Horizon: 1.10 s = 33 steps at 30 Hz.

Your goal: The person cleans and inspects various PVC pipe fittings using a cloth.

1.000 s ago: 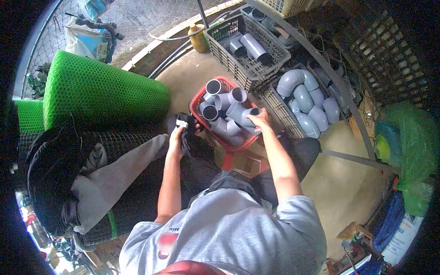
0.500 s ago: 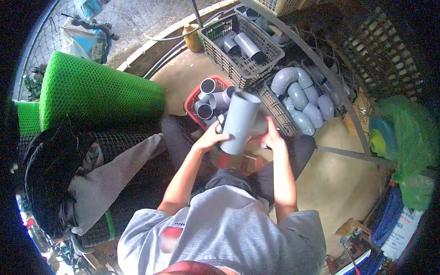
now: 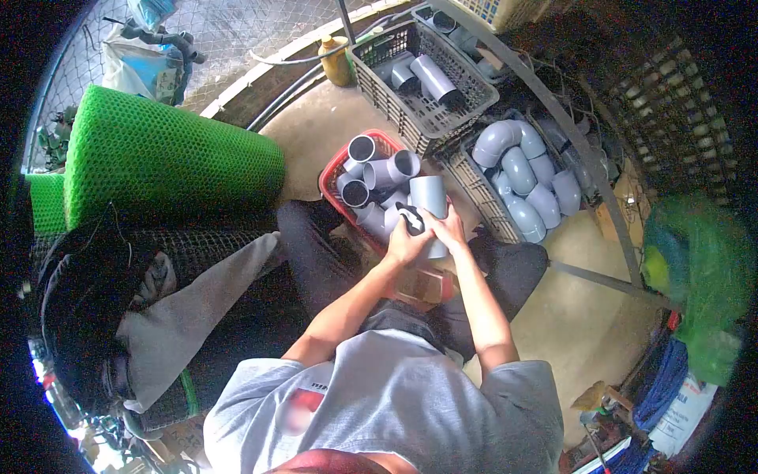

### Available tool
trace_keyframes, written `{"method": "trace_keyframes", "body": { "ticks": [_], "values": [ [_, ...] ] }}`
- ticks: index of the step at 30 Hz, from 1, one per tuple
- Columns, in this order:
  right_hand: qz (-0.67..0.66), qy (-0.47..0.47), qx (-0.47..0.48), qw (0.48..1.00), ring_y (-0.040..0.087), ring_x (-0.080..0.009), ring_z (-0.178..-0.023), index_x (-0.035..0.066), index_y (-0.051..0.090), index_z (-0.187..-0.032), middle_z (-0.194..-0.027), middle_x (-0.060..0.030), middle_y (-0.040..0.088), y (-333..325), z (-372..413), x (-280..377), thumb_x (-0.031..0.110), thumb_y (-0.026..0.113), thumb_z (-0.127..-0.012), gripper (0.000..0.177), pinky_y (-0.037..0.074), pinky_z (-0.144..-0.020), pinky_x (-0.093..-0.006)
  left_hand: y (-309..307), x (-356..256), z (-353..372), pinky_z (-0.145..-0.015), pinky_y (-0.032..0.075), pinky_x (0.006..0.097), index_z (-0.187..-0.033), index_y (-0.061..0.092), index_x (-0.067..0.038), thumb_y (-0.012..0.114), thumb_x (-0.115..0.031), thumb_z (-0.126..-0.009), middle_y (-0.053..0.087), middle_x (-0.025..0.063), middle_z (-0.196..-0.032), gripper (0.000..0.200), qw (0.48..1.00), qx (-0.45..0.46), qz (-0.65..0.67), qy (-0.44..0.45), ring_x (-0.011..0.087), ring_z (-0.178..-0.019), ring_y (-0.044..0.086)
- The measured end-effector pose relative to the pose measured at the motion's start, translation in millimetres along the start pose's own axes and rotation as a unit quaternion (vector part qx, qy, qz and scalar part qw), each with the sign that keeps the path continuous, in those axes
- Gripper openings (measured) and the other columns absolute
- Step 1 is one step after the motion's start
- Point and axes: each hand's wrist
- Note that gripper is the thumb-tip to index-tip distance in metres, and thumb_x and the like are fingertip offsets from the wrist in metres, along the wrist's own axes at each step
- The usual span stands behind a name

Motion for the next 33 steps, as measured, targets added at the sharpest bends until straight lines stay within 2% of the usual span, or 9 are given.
{"method": "trace_keyframes", "body": {
  "ticks": [3, 6, 10, 13, 15, 20, 23, 29, 33],
  "values": [
    [0.079, 0.027, -0.021, 0.996, 0.067, -0.0317, -0.113, -0.003, 0.054, -0.135, -0.127, -0.0240, 0.066, 16.2, -32.1, -21.1, 0.048, 0.090, -0.070, 0.090, 0.053, -0.096, -0.0410, -2.8, 1.1, -13.2, -0.104, 0.049, 0.0409, -0.141, 0.046, 0.008, 0.084, -0.042, -0.077, 0.066, 0.0266, -0.124, 0.089, 0.996, 0.011, -0.079, 0.038, 0.0350, -0.118, 0.065],
    [-0.012, 0.135, -0.046, 0.990, 0.067, -0.0324, -0.114, -0.011, 0.051, -0.133, -0.125, -0.0271, 0.065, 31.9, -68.5, -57.0, 0.046, 0.091, -0.065, 0.098, 0.054, -0.093, -0.0420, -3.5, 34.8, -35.9, -0.105, 0.048, 0.0426, -0.144, 0.045, 0.005, 0.082, -0.037, -0.079, 0.063, 0.0276, -0.130, 0.085, 0.993, 0.040, -0.080, 0.074, 0.0373, -0.123, 0.062],
    [-0.098, 0.187, -0.041, 0.977, 0.066, -0.0311, -0.114, -0.009, 0.052, -0.136, -0.128, -0.0258, 0.064, 39.3, -86.0, -69.8, 0.049, 0.086, -0.068, 0.096, 0.054, -0.093, -0.0418, -38.9, 41.3, -47.8, -0.106, 0.048, 0.0417, -0.143, 0.050, 0.002, 0.077, -0.027, -0.083, 0.064, 0.0285, -0.129, 0.072, 0.991, 0.052, -0.066, 0.104, 0.0372, -0.122, 0.063],
    [-0.013, 0.176, -0.102, 0.979, 0.067, -0.0309, -0.112, -0.008, 0.051, -0.137, -0.126, -0.0247, 0.065, 40.5, -88.9, -77.4, 0.049, 0.084, -0.069, 0.094, 0.053, -0.094, -0.0409, -60.1, 65.8, -54.3, -0.098, 0.053, 0.0393, -0.136, 0.058, 0.000, 0.070, -0.015, -0.085, 0.068, 0.0276, -0.121, 0.055, 0.989, 0.032, -0.055, 0.132, 0.0350, -0.113, 0.069],
    [-0.016, 0.170, -0.043, 0.984, 0.067, -0.0320, -0.111, -0.008, 0.051, -0.137, -0.124, -0.0243, 0.066, 30.6, -84.7, -73.7, 0.048, 0.086, -0.067, 0.096, 0.053, -0.096, -0.0411, -73.3, 48.4, -50.4, -0.103, 0.050, 0.0395, -0.131, 0.061, 0.001, 0.069, -0.013, -0.086, 0.069, 0.0249, -0.123, 0.048, 0.993, 0.022, -0.084, 0.076, 0.0333, -0.120, 0.066],
    [0.045, 0.043, -0.185, 0.981, 0.065, -0.0371, -0.111, -0.011, 0.042, -0.132, -0.122, -0.0294, 0.062, 29.3, -61.8, -71.1, 0.042, 0.090, -0.066, 0.098, 0.052, -0.097, -0.0462, -113.3, 10.7, -37.3, -0.099, 0.050, 0.0322, -0.127, 0.064, 0.002, 0.065, -0.008, -0.085, 0.072, 0.0163, -0.117, 0.043, 0.994, -0.082, 0.017, 0.073, 0.0212, -0.111, 0.066],
    [0.088, 0.083, -0.257, 0.959, 0.061, -0.0396, -0.117, -0.012, 0.039, -0.130, -0.124, -0.0300, 0.058, 50.0, -55.9, -74.1, 0.043, 0.092, -0.066, 0.099, 0.049, -0.100, -0.0466, -127.0, 29.5, -47.8, -0.084, 0.053, 0.0298, -0.119, 0.066, -0.001, 0.061, -0.002, -0.085, 0.073, 0.0094, -0.099, 0.034, 0.984, -0.124, 0.083, 0.097, 0.0147, -0.089, 0.067],
    [0.068, 0.072, -0.243, 0.965, 0.055, -0.0422, -0.119, -0.011, 0.039, -0.123, -0.122, -0.0312, 0.053, 102.7, -79.3, -175.0, 0.042, 0.096, -0.062, 0.099, 0.044, -0.104, -0.0495, -104.2, 55.3, -62.5, -0.089, 0.053, 0.0315, -0.126, 0.065, 0.000, 0.065, -0.007, -0.087, 0.073, 0.0132, -0.108, 0.040, 0.989, -0.080, 0.049, 0.117, 0.0174, -0.097, 0.067],
    [0.078, 0.082, -0.217, 0.970, 0.054, -0.0419, -0.120, -0.012, 0.038, -0.123, -0.125, -0.0310, 0.051, 93.8, -70.3, -165.4, 0.041, 0.096, -0.061, 0.100, 0.043, -0.105, -0.0487, -106.8, 22.8, -39.5, -0.099, 0.049, 0.0312, -0.127, 0.064, 0.001, 0.064, -0.005, -0.087, 0.071, 0.0106, -0.114, 0.040, 0.996, -0.044, 0.022, 0.070, 0.0177, -0.108, 0.065]
  ]
}}
Point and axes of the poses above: each hand's wrist, its own z-axis away from the middle knuckle, its own y-axis out of the palm, x = y × z
